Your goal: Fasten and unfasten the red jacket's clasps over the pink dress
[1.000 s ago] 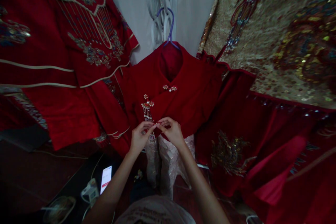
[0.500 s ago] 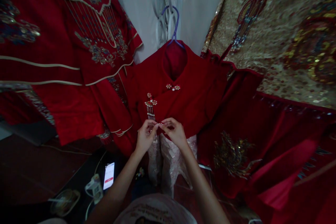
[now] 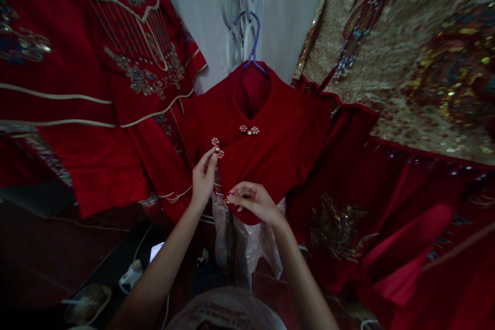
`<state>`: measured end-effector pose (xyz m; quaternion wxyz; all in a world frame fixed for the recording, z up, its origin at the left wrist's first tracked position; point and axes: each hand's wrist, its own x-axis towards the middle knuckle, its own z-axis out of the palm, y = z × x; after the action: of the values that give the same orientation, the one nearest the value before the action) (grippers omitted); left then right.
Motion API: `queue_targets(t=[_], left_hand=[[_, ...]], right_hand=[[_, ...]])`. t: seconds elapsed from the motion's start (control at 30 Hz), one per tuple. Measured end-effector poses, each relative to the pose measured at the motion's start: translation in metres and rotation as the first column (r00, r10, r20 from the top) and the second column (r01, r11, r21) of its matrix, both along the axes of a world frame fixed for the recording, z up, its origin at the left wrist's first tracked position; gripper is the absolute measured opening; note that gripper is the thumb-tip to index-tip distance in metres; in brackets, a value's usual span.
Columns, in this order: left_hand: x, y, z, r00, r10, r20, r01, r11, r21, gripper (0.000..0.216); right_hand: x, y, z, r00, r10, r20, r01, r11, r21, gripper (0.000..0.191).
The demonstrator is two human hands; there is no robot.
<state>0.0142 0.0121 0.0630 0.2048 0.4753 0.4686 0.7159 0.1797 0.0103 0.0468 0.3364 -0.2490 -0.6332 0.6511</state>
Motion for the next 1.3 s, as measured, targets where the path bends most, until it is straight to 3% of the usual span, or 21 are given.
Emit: queue_targets(t=[0.13, 0.2, 0.3, 0.43, 0.7, 0.83, 0.9, 0.97, 1.1, 1.2, 1.3], left_hand=[[-0.001, 0.008, 0.018, 0.964, -0.157, 0.213, 0.163, 0.987, -0.009, 0.039], [-0.003, 0.008, 0.018, 0.906, -0.259, 0.335, 0.269, 0.963, 0.017, 0.042], [-0.006, 0.006, 0.014, 0.829, -0.314, 0.463, 0.339, 0.94, 0.031, 0.039], [-0.011, 0.012, 0.015, 0.834, -0.278, 0.476, 0.318, 0.948, -0.004, 0.034], [-0.012, 0.036, 0.01, 0.909, -0.104, 0.404, 0.124, 0.992, -0.022, 0.022], [-0.004, 0.037, 0.024, 0.959, -0.211, 0.187, 0.232, 0.968, -0.098, 0.024], [0.002, 0.034, 0.038, 0.967, -0.251, -0.032, 0.25, 0.967, -0.053, 0.025], [0.007, 0.031, 0.053, 0.936, -0.189, -0.295, 0.213, 0.976, 0.05, 0.025], [0.01, 0.031, 0.072, 0.697, 0.088, -0.712, 0.09, 0.974, 0.208, 0.031], [0.005, 0.039, 0.078, 0.522, 0.218, -0.824, 0.074, 0.951, 0.299, 0.026], [0.0, 0.044, 0.085, 0.422, 0.232, -0.876, 0.152, 0.935, 0.321, 0.022]], right_hand=[[-0.008, -0.01, 0.002, 1.0, 0.002, -0.015, -0.002, 1.0, 0.011, 0.027], [-0.011, -0.011, 0.0, 0.999, 0.0, -0.033, 0.001, 1.0, 0.022, 0.026], [-0.014, -0.01, -0.004, 0.999, -0.007, -0.045, 0.008, 0.999, 0.036, 0.025], [-0.018, -0.008, -0.004, 0.999, -0.036, -0.041, 0.038, 0.999, 0.037, 0.026], [-0.026, -0.012, 0.0, 0.994, -0.1, -0.043, 0.102, 0.994, 0.027, 0.029], [-0.022, -0.012, -0.002, 0.996, -0.082, -0.019, 0.083, 0.995, 0.052, 0.028], [-0.019, -0.012, -0.002, 0.998, -0.065, 0.007, 0.065, 0.996, 0.056, 0.029], [-0.017, -0.014, 0.0, 0.998, -0.065, 0.027, 0.063, 0.996, 0.064, 0.03], [-0.015, -0.017, 0.006, 0.995, -0.093, 0.028, 0.091, 0.993, 0.075, 0.029], [-0.013, -0.019, 0.008, 0.996, -0.088, 0.024, 0.086, 0.994, 0.071, 0.027], [-0.013, -0.02, 0.009, 0.997, -0.068, 0.025, 0.066, 0.994, 0.083, 0.026]])
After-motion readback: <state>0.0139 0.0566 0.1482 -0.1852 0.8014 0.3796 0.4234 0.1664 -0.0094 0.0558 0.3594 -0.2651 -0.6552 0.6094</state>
